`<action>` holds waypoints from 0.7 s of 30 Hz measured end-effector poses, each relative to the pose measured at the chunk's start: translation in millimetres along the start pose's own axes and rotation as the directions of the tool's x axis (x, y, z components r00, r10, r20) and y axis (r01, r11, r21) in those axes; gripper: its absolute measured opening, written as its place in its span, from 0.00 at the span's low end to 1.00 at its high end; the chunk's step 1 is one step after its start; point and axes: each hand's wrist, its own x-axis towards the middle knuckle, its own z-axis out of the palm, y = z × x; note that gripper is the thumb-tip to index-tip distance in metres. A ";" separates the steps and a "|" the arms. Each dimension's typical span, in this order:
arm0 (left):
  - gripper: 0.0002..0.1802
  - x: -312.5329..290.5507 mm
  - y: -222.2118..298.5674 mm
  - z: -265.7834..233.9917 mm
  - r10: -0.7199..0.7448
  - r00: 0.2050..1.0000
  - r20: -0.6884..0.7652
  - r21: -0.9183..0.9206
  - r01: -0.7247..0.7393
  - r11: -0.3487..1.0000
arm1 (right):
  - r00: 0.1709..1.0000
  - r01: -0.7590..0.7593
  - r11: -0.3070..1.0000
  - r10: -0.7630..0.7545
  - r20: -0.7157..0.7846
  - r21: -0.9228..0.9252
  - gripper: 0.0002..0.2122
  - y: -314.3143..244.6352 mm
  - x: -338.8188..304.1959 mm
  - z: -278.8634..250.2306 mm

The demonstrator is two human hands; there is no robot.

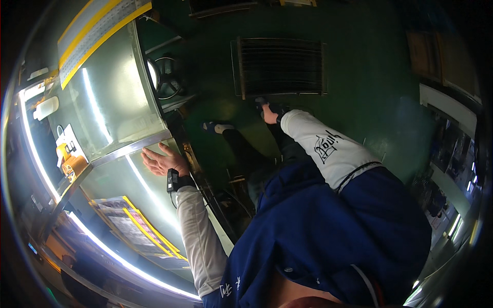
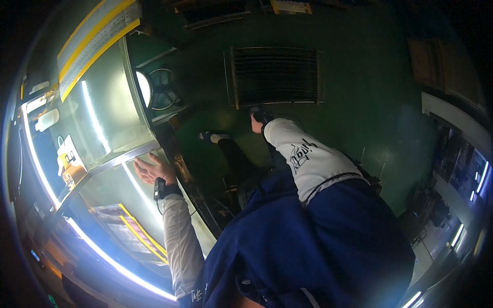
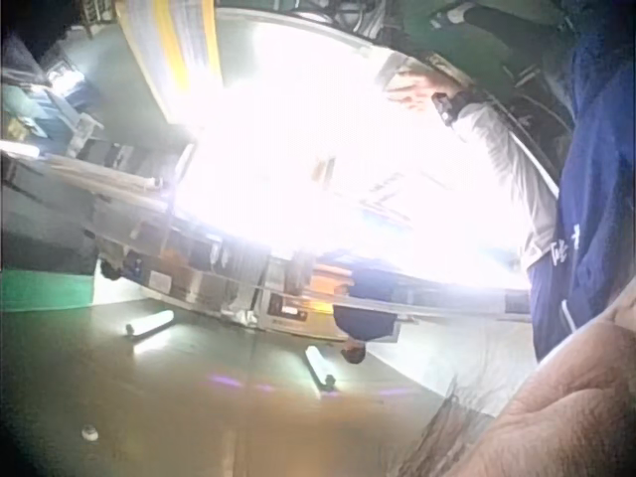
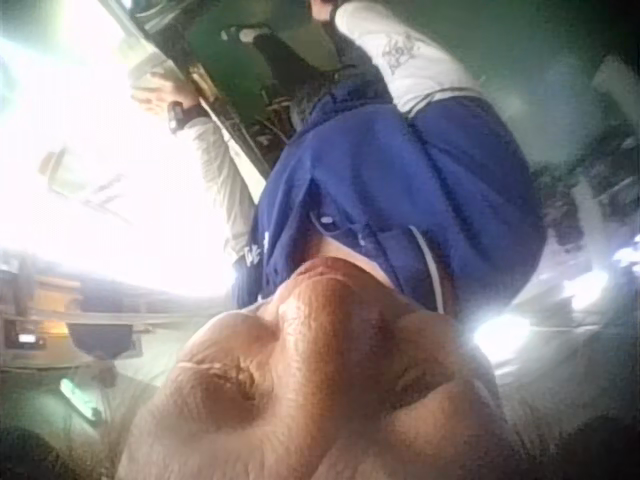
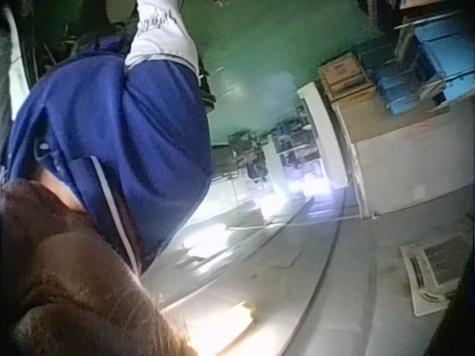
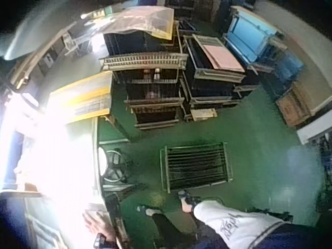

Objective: The recorder is placing and aligning small components or protective layers onto a large green circuit board panel on an industrial workbench.

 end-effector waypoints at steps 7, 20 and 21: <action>0.39 27.5 16.4 5.6 0.094 0.970 -0.224 0.055 -0.084 0.995 | 0.902 0.369 0.909 -0.300 0.310 -0.194 0.18 74.5 -11.3 6.3; 0.43 -2.8 41.0 -27.2 -0.074 0.990 0.120 -0.243 0.101 0.965 | 0.774 0.513 0.855 -0.423 0.471 -0.076 0.21 9.5 -37.0 -101.6; 0.43 -0.4 43.2 -27.2 -0.076 0.989 0.129 -0.244 0.106 0.964 | 0.727 0.541 0.837 -0.420 0.542 -0.077 0.23 25.1 -29.3 -104.3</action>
